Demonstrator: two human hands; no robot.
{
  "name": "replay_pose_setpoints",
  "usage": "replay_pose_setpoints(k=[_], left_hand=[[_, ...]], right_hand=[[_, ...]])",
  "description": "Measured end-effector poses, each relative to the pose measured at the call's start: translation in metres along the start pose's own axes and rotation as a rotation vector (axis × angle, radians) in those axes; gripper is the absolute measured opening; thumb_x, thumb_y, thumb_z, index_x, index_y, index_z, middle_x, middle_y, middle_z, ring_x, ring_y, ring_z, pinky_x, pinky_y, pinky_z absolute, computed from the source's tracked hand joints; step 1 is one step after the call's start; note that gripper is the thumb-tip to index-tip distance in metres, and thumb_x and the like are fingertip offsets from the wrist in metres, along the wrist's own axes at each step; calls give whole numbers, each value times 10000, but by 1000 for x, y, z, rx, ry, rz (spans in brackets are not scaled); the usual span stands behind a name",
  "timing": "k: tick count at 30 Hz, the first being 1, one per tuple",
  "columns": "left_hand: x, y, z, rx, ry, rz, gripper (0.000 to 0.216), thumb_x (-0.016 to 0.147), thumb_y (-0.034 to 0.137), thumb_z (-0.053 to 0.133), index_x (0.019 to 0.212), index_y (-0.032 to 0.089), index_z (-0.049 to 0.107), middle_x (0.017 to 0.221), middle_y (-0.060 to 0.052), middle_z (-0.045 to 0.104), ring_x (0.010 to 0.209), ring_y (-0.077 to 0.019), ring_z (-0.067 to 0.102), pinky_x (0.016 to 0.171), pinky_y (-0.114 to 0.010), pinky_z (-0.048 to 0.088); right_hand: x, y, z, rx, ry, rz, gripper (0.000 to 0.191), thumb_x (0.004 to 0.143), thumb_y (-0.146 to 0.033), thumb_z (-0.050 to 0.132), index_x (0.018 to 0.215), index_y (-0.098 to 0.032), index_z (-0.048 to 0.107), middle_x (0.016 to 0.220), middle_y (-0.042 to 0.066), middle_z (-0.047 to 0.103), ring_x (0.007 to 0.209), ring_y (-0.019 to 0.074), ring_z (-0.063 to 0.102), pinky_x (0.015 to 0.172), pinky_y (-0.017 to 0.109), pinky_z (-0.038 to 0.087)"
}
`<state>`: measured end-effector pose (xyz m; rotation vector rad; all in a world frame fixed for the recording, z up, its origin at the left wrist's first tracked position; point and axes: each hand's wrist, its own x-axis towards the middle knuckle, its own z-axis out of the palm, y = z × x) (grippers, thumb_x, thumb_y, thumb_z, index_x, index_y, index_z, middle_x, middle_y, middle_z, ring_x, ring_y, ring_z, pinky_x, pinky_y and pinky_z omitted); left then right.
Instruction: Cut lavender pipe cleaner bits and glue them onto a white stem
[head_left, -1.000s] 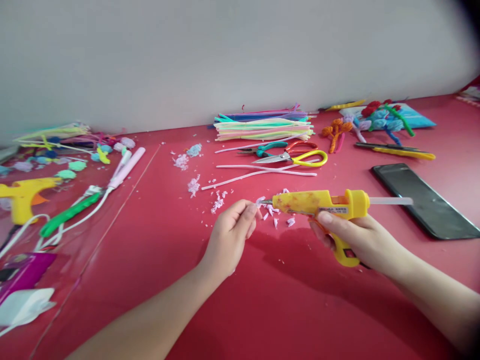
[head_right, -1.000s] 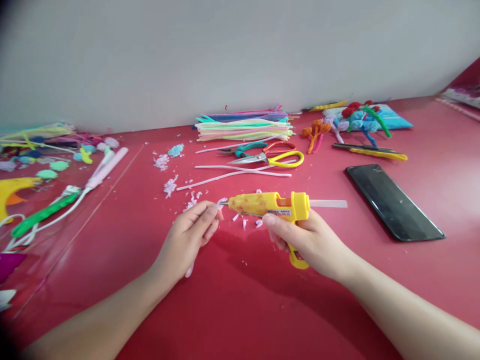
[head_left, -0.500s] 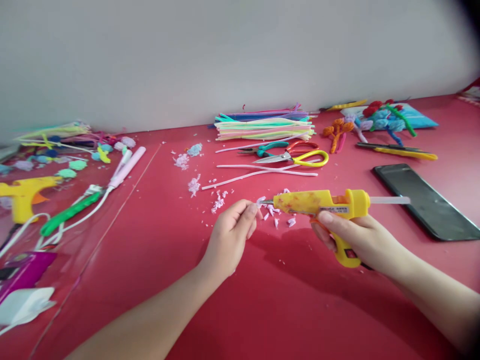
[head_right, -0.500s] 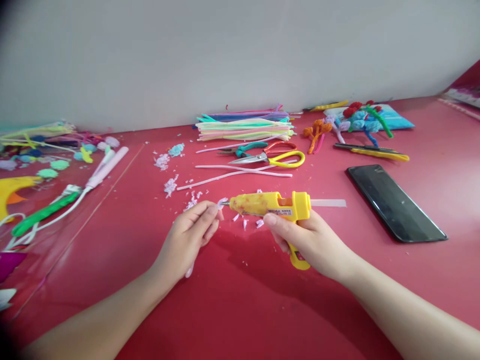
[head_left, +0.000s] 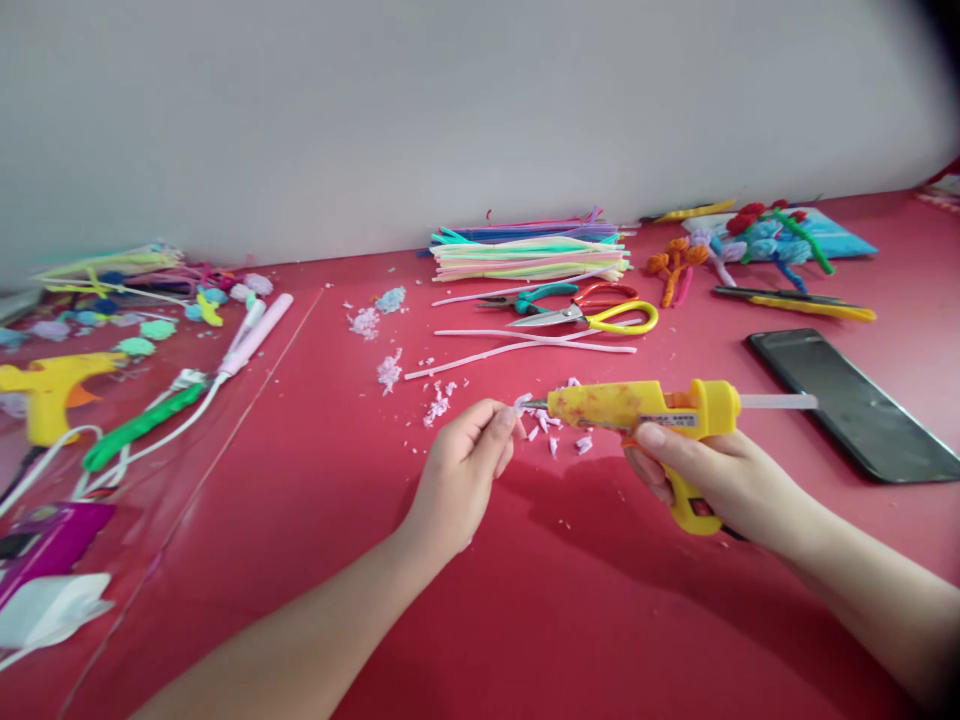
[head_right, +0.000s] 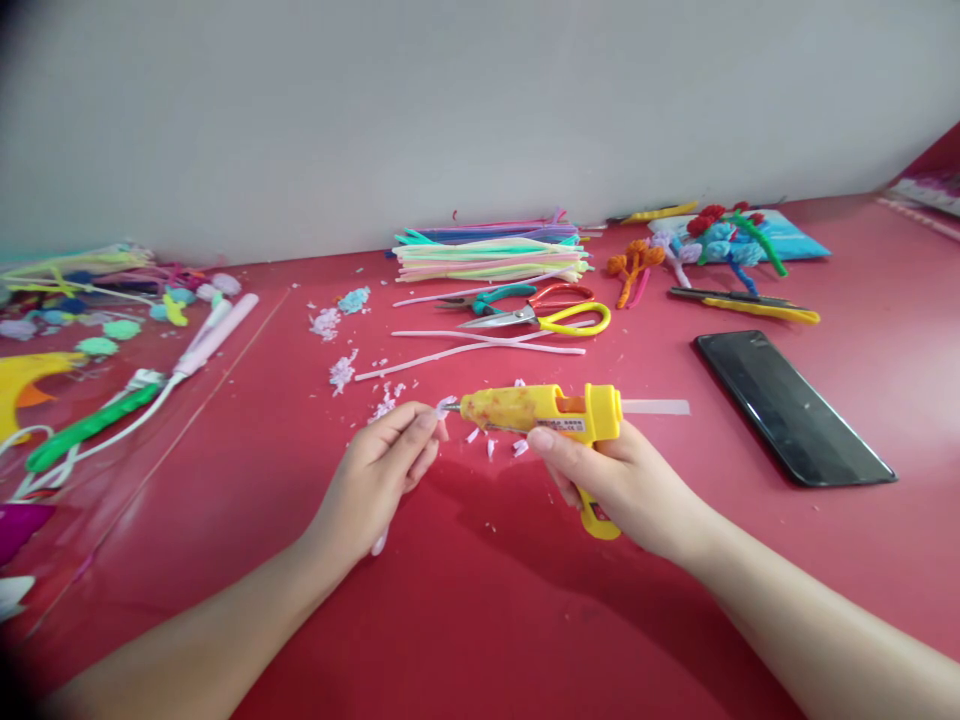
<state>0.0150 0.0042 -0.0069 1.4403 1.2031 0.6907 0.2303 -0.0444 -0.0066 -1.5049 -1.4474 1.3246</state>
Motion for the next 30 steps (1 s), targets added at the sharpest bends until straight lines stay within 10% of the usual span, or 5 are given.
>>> replay_pose_setpoints(k=[30], left_hand=[[-1,1,-1,47,4,52,293,910,413,387,733,199,481,496,69,319,439,-71,276,415,-192,228]], right_hand=[[-1,0,5,-45,86,32,466,791,-608,472,584,-194,419,501,-50,389,443,76,353,406,213,299]])
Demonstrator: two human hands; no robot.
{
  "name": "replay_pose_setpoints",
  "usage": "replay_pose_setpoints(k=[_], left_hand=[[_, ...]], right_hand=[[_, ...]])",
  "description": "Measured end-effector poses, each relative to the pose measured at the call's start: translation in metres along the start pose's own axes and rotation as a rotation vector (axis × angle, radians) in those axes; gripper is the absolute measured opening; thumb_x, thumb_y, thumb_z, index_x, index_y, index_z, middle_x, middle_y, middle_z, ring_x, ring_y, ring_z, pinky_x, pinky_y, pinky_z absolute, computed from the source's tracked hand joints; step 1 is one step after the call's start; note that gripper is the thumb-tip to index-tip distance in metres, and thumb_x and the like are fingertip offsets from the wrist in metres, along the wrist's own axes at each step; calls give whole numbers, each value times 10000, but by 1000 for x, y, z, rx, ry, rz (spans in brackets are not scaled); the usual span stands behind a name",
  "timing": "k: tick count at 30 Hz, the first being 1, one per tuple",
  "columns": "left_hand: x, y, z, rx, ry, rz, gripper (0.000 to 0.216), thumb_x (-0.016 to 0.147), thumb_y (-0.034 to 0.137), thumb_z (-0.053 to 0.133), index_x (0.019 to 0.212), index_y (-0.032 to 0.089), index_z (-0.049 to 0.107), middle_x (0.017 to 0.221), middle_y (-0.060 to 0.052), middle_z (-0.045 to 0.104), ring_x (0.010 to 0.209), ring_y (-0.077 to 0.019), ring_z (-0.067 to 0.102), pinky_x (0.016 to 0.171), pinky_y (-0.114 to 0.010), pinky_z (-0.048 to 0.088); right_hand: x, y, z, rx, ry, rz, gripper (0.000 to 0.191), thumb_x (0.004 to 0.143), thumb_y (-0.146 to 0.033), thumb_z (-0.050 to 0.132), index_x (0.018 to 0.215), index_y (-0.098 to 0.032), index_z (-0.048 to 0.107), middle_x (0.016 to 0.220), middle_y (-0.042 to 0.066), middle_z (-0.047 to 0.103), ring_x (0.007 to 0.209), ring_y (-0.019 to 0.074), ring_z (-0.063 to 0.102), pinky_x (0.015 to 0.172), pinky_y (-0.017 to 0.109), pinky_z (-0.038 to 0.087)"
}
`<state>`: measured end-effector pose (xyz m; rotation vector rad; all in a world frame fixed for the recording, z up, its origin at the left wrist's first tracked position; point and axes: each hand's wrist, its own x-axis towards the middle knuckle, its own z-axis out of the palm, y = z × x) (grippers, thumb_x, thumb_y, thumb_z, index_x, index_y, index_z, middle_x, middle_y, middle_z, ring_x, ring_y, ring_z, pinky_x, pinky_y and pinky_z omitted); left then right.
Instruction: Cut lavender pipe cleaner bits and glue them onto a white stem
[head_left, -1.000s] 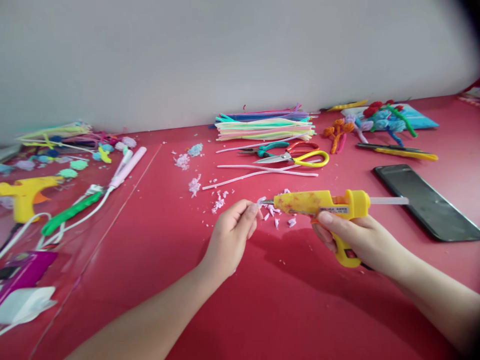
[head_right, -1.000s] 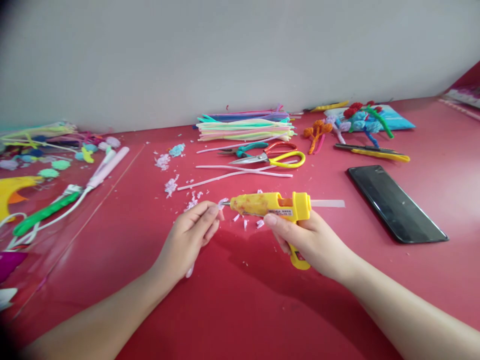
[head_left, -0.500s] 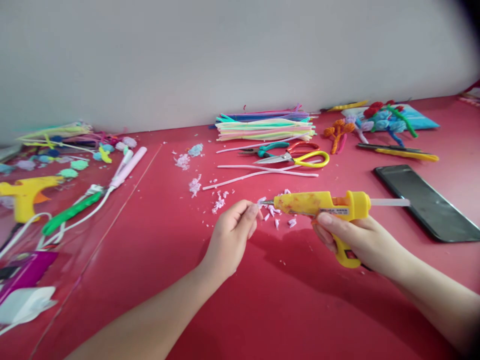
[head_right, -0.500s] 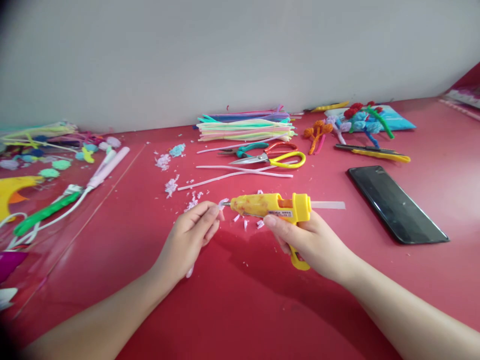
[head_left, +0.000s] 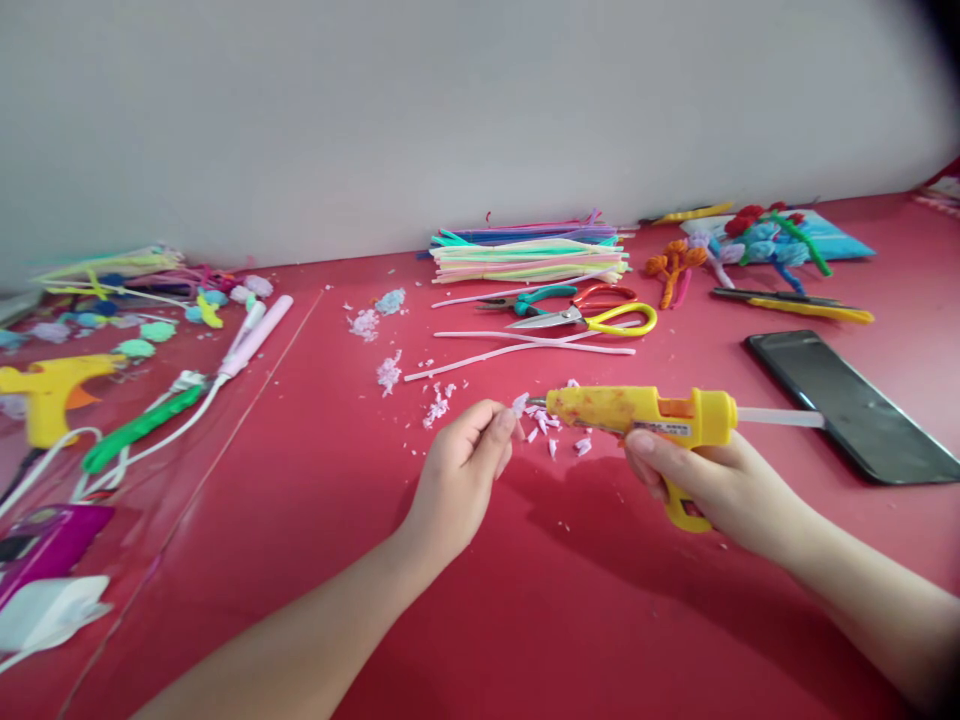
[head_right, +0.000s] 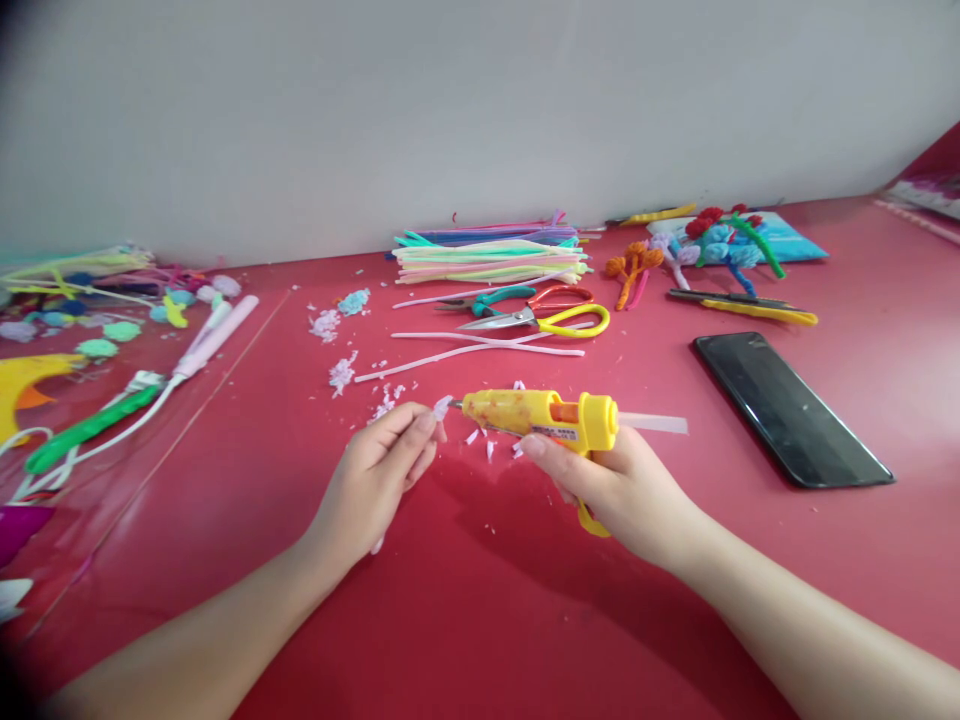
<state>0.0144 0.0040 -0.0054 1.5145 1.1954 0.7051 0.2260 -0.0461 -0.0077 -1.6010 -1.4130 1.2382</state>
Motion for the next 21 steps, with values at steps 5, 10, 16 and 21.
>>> replay_pose_setpoints(k=[5,10,16,21], left_hand=[[4,-4,-2,-96,23,-35,289,898,424,406,751,194,503,512,64,332,421,-68,263,389,-197,200],[9,-5,-10,-188,148,26,250,898,424,417,818,211,523,537,64,333,408,-61,254,389,-209,183],[0,8,-9,-79,167,112,241,907,381,426,786,205,538,503,56,350,432,-71,282,411,-215,224],[-3,11,-9,-44,155,114,237,909,375,424,784,210,541,498,57,349,427,-72,301,408,-210,246]], right_hand=[[0,-3,-4,83,66,8,402,788,-572,500,676,-187,529,608,-4,497,542,117,459,477,238,370],[2,-2,1,-55,-124,72,199,745,-382,602,807,-194,585,640,-22,521,539,110,450,466,217,358],[1,4,15,-398,-171,48,439,787,-576,490,586,-186,477,491,-39,397,423,74,295,394,220,202],[-12,-5,12,-851,-244,-155,564,867,-591,327,499,-185,458,441,9,443,396,92,266,447,280,153]])
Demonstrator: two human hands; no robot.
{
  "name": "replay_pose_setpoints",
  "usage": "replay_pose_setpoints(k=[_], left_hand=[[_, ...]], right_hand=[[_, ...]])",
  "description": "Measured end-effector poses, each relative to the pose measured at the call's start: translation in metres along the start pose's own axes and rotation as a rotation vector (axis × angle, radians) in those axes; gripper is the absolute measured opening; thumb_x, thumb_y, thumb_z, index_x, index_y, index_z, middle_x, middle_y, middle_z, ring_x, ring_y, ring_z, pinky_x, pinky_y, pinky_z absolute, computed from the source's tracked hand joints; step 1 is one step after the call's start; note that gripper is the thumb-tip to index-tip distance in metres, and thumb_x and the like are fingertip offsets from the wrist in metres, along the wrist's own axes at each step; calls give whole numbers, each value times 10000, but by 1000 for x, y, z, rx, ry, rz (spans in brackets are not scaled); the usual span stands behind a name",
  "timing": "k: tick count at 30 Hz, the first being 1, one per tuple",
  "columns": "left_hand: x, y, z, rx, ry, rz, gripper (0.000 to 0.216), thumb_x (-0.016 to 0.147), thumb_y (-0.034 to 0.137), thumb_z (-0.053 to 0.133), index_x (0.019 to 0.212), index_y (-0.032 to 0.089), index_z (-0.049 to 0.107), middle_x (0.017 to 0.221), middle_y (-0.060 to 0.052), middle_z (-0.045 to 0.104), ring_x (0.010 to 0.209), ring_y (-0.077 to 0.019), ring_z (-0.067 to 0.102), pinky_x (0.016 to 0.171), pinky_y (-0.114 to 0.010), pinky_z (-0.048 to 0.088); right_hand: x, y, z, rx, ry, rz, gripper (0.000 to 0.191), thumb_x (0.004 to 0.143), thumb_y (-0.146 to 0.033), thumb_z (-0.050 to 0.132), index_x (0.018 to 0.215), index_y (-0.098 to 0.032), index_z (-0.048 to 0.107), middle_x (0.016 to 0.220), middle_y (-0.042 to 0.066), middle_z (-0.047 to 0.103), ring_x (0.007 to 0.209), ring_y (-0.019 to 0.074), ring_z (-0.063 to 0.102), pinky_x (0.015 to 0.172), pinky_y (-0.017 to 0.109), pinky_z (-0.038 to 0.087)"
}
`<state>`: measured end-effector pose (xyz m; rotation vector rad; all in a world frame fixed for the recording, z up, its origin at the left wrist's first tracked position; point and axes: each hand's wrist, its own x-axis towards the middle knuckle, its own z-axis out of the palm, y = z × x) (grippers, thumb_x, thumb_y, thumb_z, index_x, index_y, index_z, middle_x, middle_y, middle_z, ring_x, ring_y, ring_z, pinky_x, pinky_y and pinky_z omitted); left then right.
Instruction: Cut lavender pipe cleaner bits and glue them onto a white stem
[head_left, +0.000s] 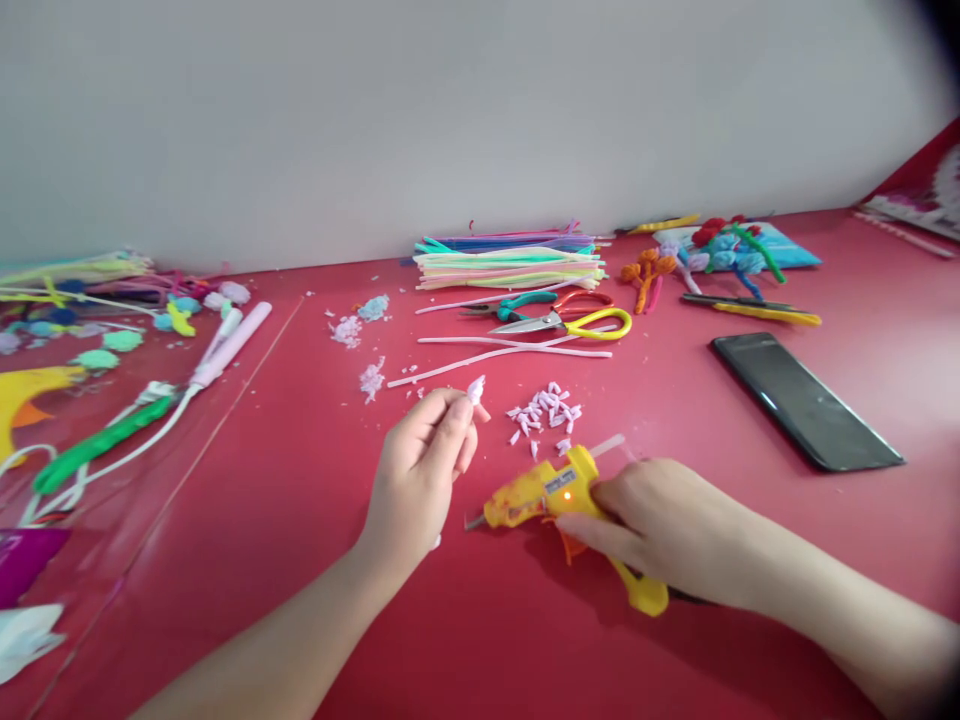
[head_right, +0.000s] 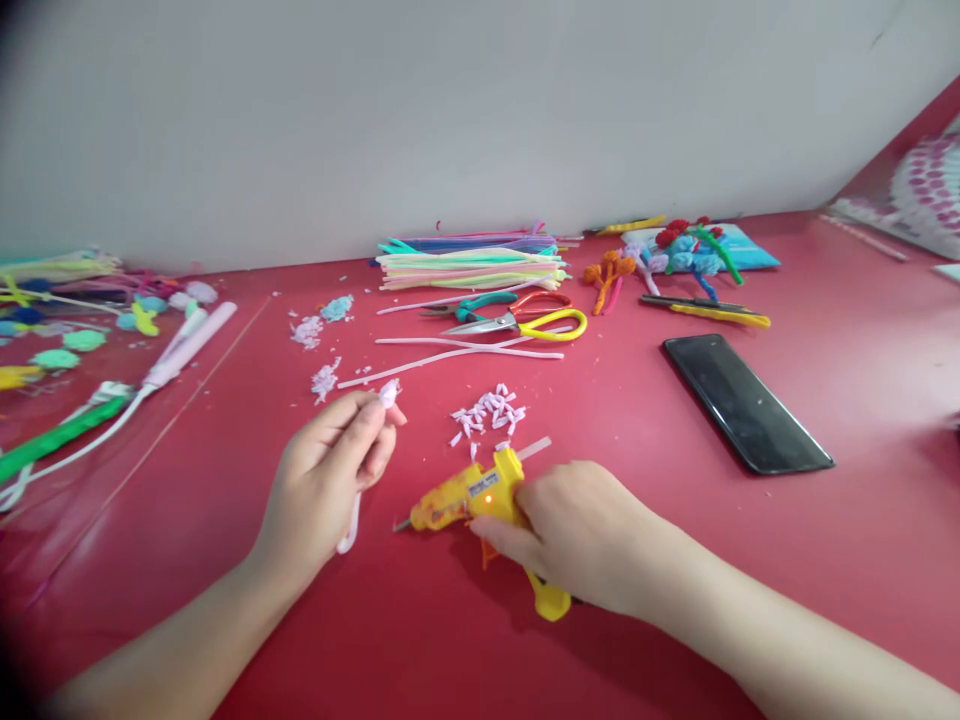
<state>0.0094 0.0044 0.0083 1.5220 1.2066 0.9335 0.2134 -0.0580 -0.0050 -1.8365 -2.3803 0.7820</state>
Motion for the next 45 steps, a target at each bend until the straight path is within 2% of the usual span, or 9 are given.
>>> replay_pose_setpoints(k=[4,10,17,26,29,32,37,40,45], left_hand=[[1,-2,-1,12,-7,-10,245,906,387,422,787,208,540,504,56,353,435,-73,306,402,-202,241],[4,-6,2,-25,-58,-57,254,889,401,440,770,197,533,497,65,345,406,-67,300,375,-186,232],[6,-7,2,-13,-133,-100,258,872,413,444,771,194,534,493,79,348,364,-60,261,341,-177,204],[6,-12,2,-3,-153,-70,301,865,451,421,776,186,533,507,69,349,403,-70,273,374,-173,204],[6,-14,2,-8,-177,-68,305,862,459,419,773,189,529,510,65,355,413,-76,277,378,-177,207],[5,-15,3,-26,-194,-26,312,871,450,409,771,179,527,522,59,346,446,-84,298,403,-184,226],[5,-15,4,52,-188,27,293,882,410,406,797,170,550,509,68,339,458,-86,311,449,-195,268],[5,-17,5,100,-195,58,284,881,404,411,820,179,573,528,63,363,485,-95,337,465,-200,287],[5,-21,5,136,-233,25,296,881,418,408,888,182,586,519,68,344,476,-103,329,454,-206,280]], right_hand=[[-5,1,-10,36,-57,-170,511,895,-527,343,562,-192,536,469,0,490,397,87,311,454,264,196],[10,12,-24,83,235,9,153,868,-301,464,833,-218,588,679,-9,606,541,105,496,530,216,328],[38,10,-24,-291,187,-159,158,851,-159,448,860,-169,606,863,76,633,785,181,587,618,251,359],[48,9,-26,-254,204,-171,116,799,-142,468,813,-173,579,778,49,630,673,145,562,569,233,339],[44,2,-39,-98,299,-139,125,798,-136,438,822,-174,555,727,9,611,629,113,533,577,212,364],[43,-11,-46,325,356,-187,113,792,-164,464,816,-178,573,731,-7,606,669,112,543,623,215,407],[47,-23,-29,788,329,-226,132,813,-204,495,942,-195,524,772,-3,603,697,120,585,661,249,460],[47,-20,-18,903,325,-192,180,802,-242,552,954,-208,461,742,-18,603,651,119,596,622,250,473],[42,-13,-17,851,291,-187,145,827,-300,537,900,-178,560,812,19,633,732,133,610,682,262,482]])
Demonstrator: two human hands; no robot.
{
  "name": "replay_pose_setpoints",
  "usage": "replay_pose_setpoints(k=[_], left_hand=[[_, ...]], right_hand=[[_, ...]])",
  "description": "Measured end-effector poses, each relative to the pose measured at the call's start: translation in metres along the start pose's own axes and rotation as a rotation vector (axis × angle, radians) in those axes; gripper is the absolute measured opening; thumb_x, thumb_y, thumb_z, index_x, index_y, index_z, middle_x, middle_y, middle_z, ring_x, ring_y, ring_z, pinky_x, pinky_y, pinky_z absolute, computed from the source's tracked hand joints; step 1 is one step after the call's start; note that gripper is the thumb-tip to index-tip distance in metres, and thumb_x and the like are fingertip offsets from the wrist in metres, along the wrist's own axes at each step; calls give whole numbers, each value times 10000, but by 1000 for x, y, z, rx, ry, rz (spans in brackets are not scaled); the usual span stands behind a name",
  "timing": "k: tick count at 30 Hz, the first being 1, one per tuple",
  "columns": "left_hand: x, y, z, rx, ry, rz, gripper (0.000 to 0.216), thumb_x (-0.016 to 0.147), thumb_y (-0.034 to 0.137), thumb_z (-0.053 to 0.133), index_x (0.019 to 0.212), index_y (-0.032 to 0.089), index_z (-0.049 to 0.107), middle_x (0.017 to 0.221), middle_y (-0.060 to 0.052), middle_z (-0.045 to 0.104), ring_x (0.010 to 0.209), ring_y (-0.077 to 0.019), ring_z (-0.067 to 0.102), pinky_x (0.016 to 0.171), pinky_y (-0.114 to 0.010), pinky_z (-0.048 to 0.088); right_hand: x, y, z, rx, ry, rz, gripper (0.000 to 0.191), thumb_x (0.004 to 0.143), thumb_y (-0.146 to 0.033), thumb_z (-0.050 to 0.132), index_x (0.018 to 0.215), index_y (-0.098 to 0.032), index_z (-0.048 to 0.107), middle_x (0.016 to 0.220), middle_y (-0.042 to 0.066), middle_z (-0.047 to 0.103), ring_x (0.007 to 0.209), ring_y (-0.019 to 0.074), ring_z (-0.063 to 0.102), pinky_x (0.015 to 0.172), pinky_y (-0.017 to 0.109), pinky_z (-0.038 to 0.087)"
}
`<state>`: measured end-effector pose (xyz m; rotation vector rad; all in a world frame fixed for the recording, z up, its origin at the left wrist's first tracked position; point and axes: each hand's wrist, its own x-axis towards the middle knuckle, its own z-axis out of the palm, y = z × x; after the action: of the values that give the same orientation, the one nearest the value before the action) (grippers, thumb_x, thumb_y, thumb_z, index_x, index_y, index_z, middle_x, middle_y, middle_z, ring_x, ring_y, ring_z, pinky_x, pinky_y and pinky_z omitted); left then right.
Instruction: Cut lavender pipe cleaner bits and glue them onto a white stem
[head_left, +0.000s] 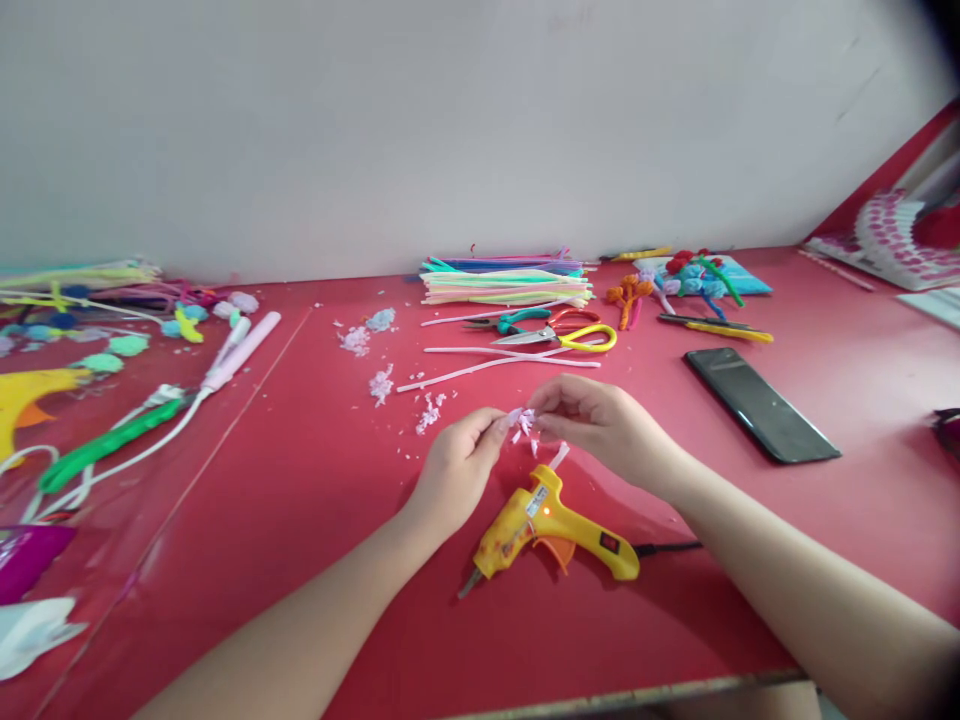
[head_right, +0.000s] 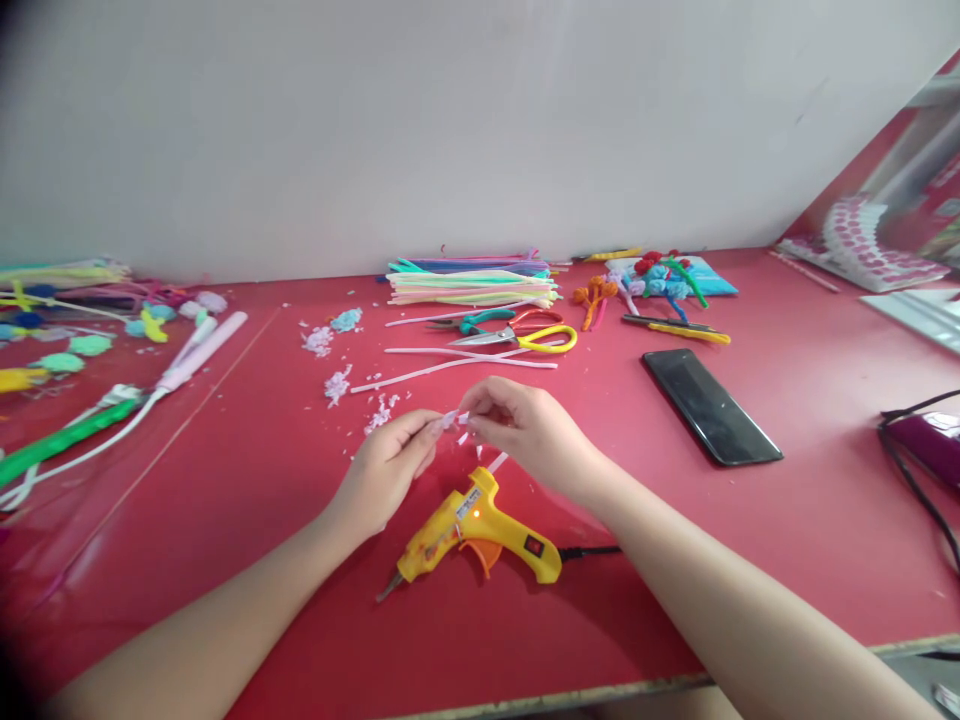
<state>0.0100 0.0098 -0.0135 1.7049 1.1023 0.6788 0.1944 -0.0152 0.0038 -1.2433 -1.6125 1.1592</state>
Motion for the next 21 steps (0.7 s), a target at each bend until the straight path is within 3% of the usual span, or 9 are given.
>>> replay_pose_setpoints(k=[3,6,12,21], left_hand=[[1,-1,0,23,7,-8,307,886,428,398,867,181,580,515,68,352,470,-101,335,463,-211,278],[1,0,1,21,11,-18,296,886,422,406,805,181,556,510,69,361,475,-97,348,482,-211,283],[2,4,4,-81,-35,-95,287,898,384,412,705,182,478,489,81,327,440,-75,290,447,-204,238],[1,5,4,-103,-68,-104,260,894,358,436,741,170,529,488,82,317,440,-70,271,436,-204,221]], right_hand=[[0,1,-3,-117,19,-4,138,818,-270,540,880,-179,623,856,27,658,785,145,610,737,269,477],[0,2,-2,-121,53,45,109,807,-238,536,818,-181,629,757,6,650,695,131,613,681,254,489],[1,4,4,78,41,50,44,798,-201,541,836,-198,519,691,-18,611,640,125,623,630,254,522],[1,7,8,12,78,15,134,807,-191,533,862,-226,416,709,-31,615,625,127,628,575,244,520]])
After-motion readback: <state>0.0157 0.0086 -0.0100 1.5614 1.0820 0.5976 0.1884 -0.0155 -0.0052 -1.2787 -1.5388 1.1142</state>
